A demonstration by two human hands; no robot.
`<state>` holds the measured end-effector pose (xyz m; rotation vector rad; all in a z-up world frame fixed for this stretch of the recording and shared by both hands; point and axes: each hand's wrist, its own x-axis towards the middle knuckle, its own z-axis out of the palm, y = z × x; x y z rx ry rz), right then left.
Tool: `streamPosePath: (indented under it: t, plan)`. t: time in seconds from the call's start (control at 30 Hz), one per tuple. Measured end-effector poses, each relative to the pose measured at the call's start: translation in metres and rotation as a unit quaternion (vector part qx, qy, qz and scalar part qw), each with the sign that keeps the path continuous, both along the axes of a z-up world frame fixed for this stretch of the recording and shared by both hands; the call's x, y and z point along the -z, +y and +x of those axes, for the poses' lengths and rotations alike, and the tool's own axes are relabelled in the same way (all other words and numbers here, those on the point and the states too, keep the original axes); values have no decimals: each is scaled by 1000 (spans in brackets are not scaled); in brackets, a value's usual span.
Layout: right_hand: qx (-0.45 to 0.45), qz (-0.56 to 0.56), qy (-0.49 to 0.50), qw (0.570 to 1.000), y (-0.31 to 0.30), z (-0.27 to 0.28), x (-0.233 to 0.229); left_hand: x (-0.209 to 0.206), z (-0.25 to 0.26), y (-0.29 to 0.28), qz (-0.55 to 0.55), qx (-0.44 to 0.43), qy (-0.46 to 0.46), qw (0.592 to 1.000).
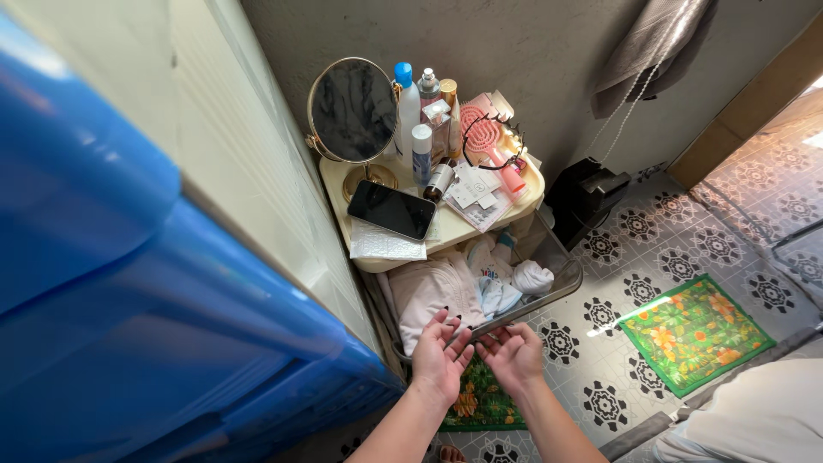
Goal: The person repeatedly opens and closes multiple drawers in a blue plastic storage unit and a small beige rolling cart. They handle folded clothes and a white cable inside the drawers, then close each drawer after opening it.
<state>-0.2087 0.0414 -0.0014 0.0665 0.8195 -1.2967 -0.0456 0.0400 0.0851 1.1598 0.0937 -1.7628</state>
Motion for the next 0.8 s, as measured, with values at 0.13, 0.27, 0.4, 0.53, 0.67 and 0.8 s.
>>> streamPosePath:
  t: [0.13, 0.27, 0.4, 0.53, 0.67, 0.8]
  plan:
    - [-3, 4, 27, 1000, 10, 0, -15, -4, 3, 5, 5, 16, -3, 1000]
    - [-2, 52, 100, 994, 21, 10, -39, -8, 9, 8, 2, 10, 0, 1000]
    - [-41, 108, 150, 982, 30, 25, -52, -10, 13, 10, 2, 3, -1, 1000]
    - [-68, 21, 105, 992, 6, 32, -43, -10, 15, 13, -5, -6, 0, 1000]
    - [-83, 4, 85, 993, -32, 35, -32, -11, 24, 14, -8, -6, -1, 1000]
    - [-111, 10, 113, 987, -75, 47, -36, -6, 29, 12, 2, 11, -12, 1000]
